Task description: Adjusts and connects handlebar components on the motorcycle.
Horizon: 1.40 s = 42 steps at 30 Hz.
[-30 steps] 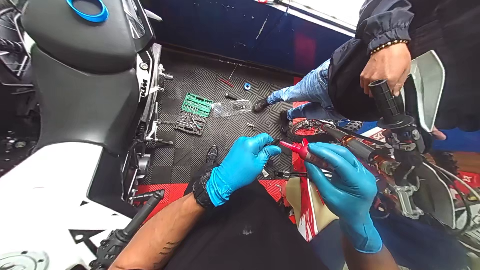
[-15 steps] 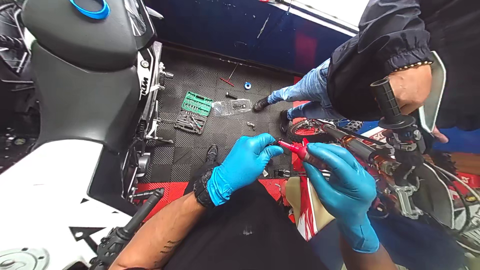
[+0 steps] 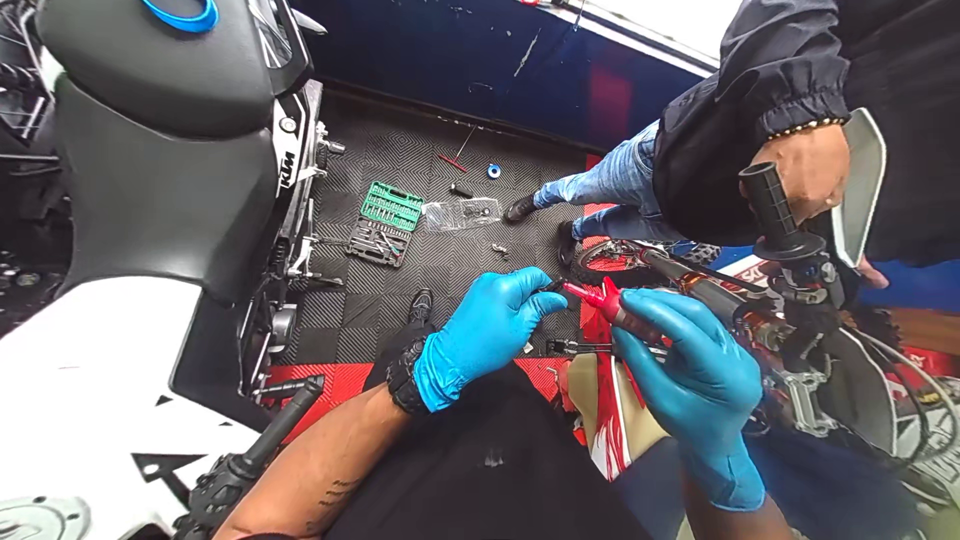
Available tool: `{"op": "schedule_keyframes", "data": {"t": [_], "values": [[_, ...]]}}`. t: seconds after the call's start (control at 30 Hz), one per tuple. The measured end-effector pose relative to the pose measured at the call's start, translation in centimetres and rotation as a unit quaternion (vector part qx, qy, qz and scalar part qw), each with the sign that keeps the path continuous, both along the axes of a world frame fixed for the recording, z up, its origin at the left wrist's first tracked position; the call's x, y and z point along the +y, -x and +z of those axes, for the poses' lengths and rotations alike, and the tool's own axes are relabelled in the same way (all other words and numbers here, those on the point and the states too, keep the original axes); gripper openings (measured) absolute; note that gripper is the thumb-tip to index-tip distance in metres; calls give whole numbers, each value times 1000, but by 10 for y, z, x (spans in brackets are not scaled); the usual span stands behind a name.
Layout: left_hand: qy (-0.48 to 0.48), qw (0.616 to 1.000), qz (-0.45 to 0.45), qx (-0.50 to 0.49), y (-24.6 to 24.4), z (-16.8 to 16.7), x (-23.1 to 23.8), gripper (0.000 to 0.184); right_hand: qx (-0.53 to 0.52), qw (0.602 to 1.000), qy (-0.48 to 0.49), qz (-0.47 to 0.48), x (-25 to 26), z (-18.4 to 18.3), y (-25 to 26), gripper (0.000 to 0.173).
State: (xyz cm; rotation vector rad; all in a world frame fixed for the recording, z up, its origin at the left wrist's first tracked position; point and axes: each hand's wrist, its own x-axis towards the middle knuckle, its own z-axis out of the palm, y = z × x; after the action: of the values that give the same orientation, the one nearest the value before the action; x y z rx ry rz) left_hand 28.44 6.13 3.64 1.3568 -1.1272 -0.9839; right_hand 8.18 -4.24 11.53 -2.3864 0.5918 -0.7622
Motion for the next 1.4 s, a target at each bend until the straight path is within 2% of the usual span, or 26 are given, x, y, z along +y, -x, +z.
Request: {"op": "schedule_keyframes", "data": {"t": [1.4], "values": [[1, 998, -14, 55, -1, -3, 3, 26, 13, 1000, 13, 4, 3, 5, -2, 25]]}}
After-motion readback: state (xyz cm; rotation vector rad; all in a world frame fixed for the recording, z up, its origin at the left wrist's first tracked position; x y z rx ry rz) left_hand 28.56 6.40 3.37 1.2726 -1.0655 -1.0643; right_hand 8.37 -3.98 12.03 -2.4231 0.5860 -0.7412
